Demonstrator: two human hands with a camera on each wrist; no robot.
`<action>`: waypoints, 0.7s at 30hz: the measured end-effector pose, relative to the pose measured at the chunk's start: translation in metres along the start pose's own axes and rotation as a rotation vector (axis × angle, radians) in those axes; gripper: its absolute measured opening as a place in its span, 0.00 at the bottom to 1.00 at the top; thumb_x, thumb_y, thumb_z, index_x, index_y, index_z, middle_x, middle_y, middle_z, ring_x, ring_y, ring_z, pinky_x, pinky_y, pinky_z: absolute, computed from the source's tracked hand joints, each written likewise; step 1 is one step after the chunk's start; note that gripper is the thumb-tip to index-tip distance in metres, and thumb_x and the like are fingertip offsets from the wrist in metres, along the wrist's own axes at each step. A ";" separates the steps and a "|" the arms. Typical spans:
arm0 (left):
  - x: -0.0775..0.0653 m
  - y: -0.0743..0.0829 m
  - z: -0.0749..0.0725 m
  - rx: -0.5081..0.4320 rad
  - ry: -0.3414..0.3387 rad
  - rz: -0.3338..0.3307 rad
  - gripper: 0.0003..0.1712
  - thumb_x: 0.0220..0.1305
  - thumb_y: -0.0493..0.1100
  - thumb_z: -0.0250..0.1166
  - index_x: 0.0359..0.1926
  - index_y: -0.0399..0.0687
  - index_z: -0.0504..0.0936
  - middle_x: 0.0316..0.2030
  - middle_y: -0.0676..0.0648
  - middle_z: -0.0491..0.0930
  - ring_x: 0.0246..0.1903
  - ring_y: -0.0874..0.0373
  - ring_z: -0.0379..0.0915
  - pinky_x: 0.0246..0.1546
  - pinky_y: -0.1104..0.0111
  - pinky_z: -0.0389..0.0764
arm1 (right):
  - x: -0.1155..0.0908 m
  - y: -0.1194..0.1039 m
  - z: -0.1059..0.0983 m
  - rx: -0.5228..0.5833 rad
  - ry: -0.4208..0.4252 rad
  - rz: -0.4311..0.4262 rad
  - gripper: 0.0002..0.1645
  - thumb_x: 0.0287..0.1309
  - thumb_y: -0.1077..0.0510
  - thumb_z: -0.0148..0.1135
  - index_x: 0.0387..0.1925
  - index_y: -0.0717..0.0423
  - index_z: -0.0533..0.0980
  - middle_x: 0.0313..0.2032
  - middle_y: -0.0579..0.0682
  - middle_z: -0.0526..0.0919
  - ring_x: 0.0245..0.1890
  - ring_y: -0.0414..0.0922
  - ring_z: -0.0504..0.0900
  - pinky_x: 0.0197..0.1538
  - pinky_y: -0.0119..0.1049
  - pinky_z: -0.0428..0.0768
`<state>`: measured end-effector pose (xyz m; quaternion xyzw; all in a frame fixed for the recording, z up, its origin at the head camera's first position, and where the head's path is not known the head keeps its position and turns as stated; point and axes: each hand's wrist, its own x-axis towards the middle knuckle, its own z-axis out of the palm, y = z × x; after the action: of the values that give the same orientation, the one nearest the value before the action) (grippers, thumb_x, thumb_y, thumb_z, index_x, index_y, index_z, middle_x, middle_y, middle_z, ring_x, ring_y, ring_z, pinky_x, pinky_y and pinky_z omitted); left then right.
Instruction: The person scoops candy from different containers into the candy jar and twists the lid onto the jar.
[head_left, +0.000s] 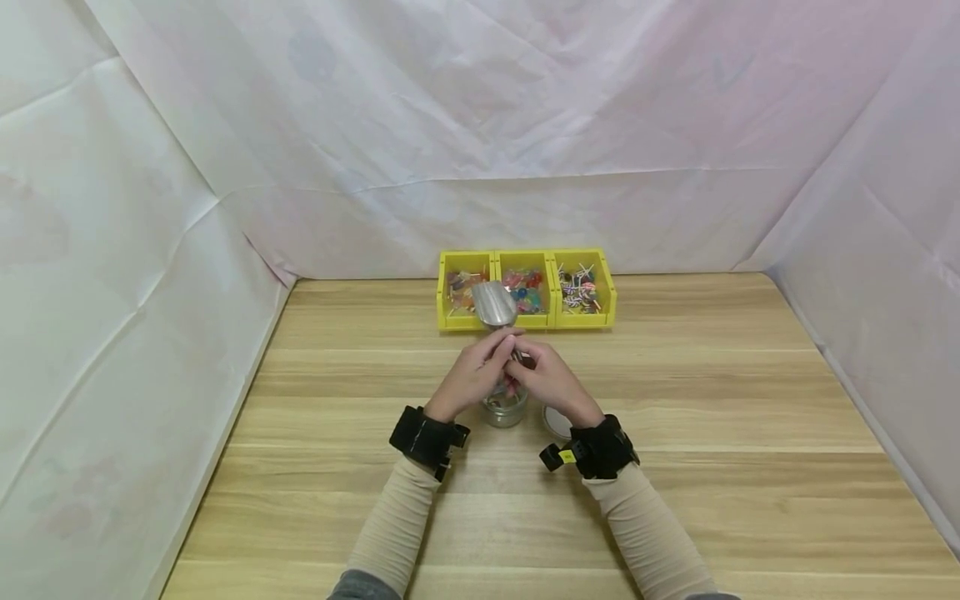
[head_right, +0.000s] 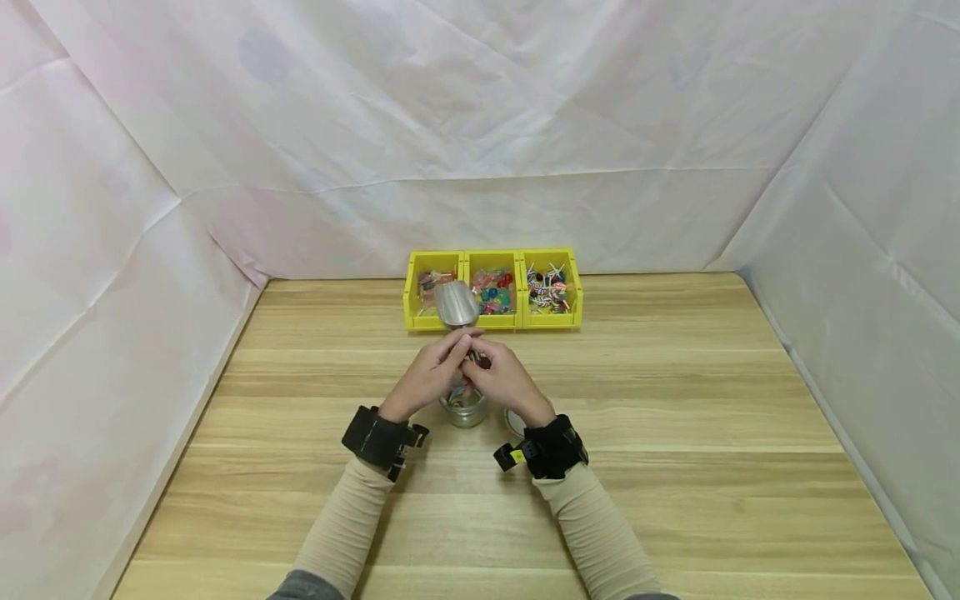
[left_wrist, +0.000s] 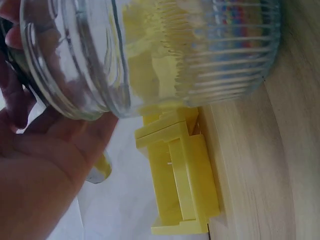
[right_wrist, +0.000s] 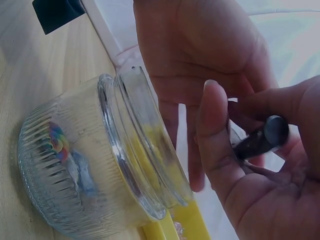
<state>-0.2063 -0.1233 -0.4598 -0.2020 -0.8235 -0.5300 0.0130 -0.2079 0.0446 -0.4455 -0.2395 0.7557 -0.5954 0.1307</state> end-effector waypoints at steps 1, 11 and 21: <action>0.000 -0.001 0.000 0.005 0.012 -0.008 0.28 0.78 0.61 0.43 0.65 0.54 0.75 0.57 0.45 0.80 0.52 0.53 0.78 0.53 0.56 0.80 | 0.000 0.000 0.000 -0.003 -0.005 0.000 0.11 0.71 0.62 0.54 0.50 0.60 0.78 0.30 0.58 0.78 0.26 0.54 0.81 0.33 0.46 0.83; 0.001 -0.006 -0.005 0.031 0.129 -0.019 0.27 0.77 0.62 0.44 0.56 0.54 0.81 0.46 0.50 0.85 0.50 0.54 0.81 0.51 0.57 0.81 | 0.000 0.001 -0.002 -0.038 -0.075 -0.006 0.17 0.70 0.56 0.58 0.57 0.53 0.79 0.38 0.62 0.85 0.27 0.58 0.84 0.35 0.48 0.85; 0.001 -0.010 -0.009 -0.015 0.208 -0.071 0.18 0.73 0.56 0.56 0.54 0.54 0.82 0.42 0.48 0.85 0.47 0.56 0.80 0.53 0.57 0.81 | 0.000 -0.001 -0.002 -0.058 -0.110 0.013 0.19 0.70 0.52 0.59 0.56 0.55 0.81 0.42 0.56 0.87 0.28 0.52 0.86 0.38 0.51 0.85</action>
<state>-0.2120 -0.1348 -0.4638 -0.1166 -0.8203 -0.5544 0.0780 -0.2082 0.0461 -0.4442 -0.2706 0.7660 -0.5582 0.1688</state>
